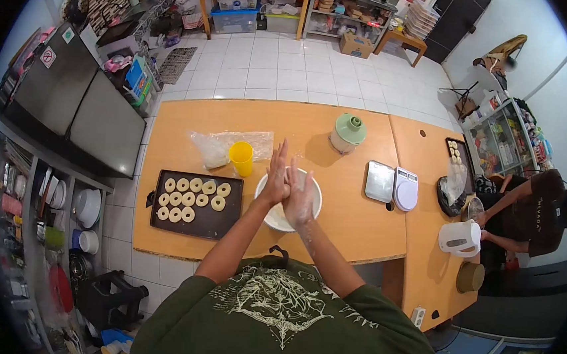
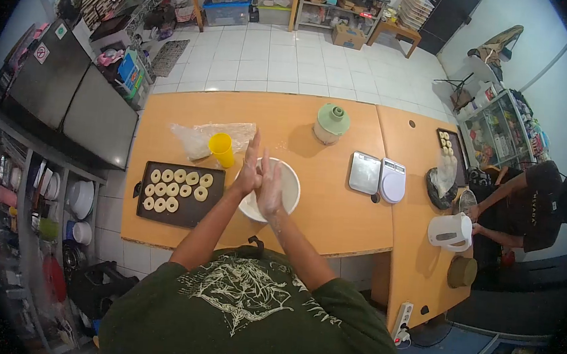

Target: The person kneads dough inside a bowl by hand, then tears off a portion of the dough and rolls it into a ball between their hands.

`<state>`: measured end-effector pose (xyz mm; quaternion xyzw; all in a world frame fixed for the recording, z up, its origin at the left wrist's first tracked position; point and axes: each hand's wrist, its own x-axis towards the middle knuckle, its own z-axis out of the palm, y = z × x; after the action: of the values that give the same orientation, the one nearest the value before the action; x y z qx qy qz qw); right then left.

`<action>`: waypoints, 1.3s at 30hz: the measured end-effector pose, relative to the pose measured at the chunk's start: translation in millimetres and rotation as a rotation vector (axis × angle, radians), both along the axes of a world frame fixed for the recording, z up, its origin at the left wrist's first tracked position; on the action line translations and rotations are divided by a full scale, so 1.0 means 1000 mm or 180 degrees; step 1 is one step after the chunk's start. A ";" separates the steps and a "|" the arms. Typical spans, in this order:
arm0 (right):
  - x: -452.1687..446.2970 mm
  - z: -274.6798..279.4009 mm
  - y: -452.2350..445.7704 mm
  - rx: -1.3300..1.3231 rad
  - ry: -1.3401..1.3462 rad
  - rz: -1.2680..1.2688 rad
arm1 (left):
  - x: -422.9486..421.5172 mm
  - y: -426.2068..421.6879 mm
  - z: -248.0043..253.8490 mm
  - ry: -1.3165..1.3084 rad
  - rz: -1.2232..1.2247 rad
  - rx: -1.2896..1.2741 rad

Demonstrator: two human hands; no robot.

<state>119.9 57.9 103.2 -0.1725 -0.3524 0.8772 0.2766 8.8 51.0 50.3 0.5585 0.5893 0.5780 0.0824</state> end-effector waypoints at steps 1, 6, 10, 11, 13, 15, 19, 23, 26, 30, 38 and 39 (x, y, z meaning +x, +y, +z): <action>-0.002 -0.007 -0.006 0.0012 -0.0127 -0.0017 | 0.004 0.000 0.012 0.0000 0.0000 0.0006; 0.002 0.005 0.012 -0.0022 -0.0382 -0.0433 | 0.035 -0.026 0.073 -0.1141 -0.1120 -0.0330; 0.009 0.025 0.033 0.0271 -0.0603 -0.0502 | 0.057 -0.035 0.052 -0.1828 -0.1140 -0.0261; 0.008 0.044 0.028 0.0368 -0.0489 -0.0402 | 0.054 -0.033 0.045 -0.2746 -0.1210 -0.0137; 0.003 0.033 0.018 0.0754 -0.0499 -0.0395 | 0.046 -0.029 0.050 -0.3876 -0.1180 0.0064; 0.006 0.029 -0.004 0.1656 -0.0716 -0.0346 | 0.045 -0.032 0.079 -0.3288 -0.1098 0.0106; 0.007 0.057 -0.019 0.2489 -0.0932 -0.0559 | 0.037 -0.036 0.122 -0.1875 -0.0809 0.0356; 0.017 0.086 -0.017 0.3813 -0.1070 -0.1059 | 0.052 -0.044 0.135 -0.0724 -0.0892 0.0707; 0.010 0.102 0.008 0.1529 0.0149 -0.1185 | 0.065 -0.056 0.140 -0.0166 -0.1064 0.0615; 0.013 0.115 -0.012 0.1729 0.0184 -0.0470 | 0.049 -0.039 0.145 -0.0570 -0.0624 0.0706; 0.001 0.095 -0.013 0.1118 0.0228 -0.0638 | 0.038 -0.029 0.131 -0.0981 -0.0906 0.0447; 0.002 0.091 0.000 0.1097 0.0289 -0.0709 | 0.049 -0.034 0.128 -0.0904 -0.0937 0.0562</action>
<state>122.3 58.1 194.4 -0.1207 -0.4631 0.7749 0.4129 58.2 17.4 177.9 0.5565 0.4310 0.6819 0.1988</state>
